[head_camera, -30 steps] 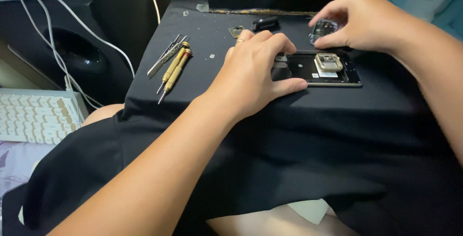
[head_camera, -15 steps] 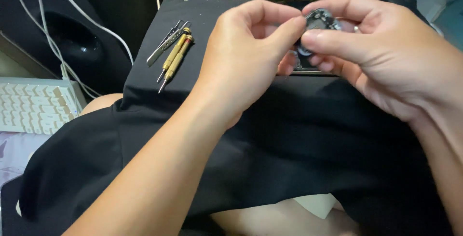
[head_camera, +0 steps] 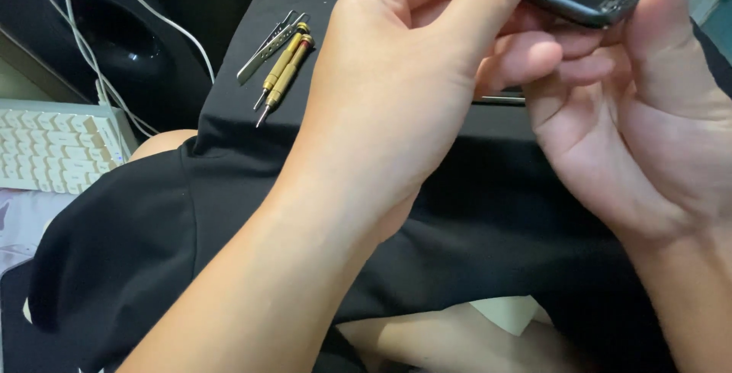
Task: Using precision tools to install small electronic components into a device housing, likely a smartwatch.
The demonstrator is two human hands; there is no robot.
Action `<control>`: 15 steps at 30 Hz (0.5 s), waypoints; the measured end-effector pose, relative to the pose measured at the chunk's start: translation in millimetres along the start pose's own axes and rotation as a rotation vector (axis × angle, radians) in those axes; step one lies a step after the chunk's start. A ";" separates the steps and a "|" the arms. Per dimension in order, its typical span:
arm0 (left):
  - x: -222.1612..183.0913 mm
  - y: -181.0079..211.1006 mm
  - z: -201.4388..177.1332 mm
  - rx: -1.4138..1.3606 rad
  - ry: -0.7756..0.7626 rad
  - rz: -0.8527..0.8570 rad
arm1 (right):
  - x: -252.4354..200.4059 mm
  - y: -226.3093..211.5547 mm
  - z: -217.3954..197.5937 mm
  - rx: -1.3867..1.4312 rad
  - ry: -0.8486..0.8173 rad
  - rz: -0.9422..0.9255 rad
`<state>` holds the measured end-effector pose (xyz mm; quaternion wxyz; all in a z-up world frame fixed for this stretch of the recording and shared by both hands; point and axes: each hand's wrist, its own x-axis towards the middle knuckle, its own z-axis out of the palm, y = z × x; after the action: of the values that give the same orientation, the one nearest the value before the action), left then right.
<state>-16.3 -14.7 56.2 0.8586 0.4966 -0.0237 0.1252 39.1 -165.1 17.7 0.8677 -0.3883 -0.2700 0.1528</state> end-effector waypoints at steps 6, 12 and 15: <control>-3.8 3.0 -3.3 0.049 0.019 -0.055 | 0.7 -1.7 0.5 -0.137 0.052 0.018; 0.1 -13.2 -11.3 0.000 -0.028 0.007 | -6.0 1.0 -5.2 -0.240 0.066 -0.021; 6.0 -24.0 -22.2 0.046 -0.001 0.037 | -4.7 4.6 -13.1 -0.318 0.187 0.058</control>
<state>-6.6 -5.9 25.7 0.8444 0.5160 -0.0303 0.1412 42.8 -172.2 5.3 0.8122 -0.5405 -0.1976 0.0962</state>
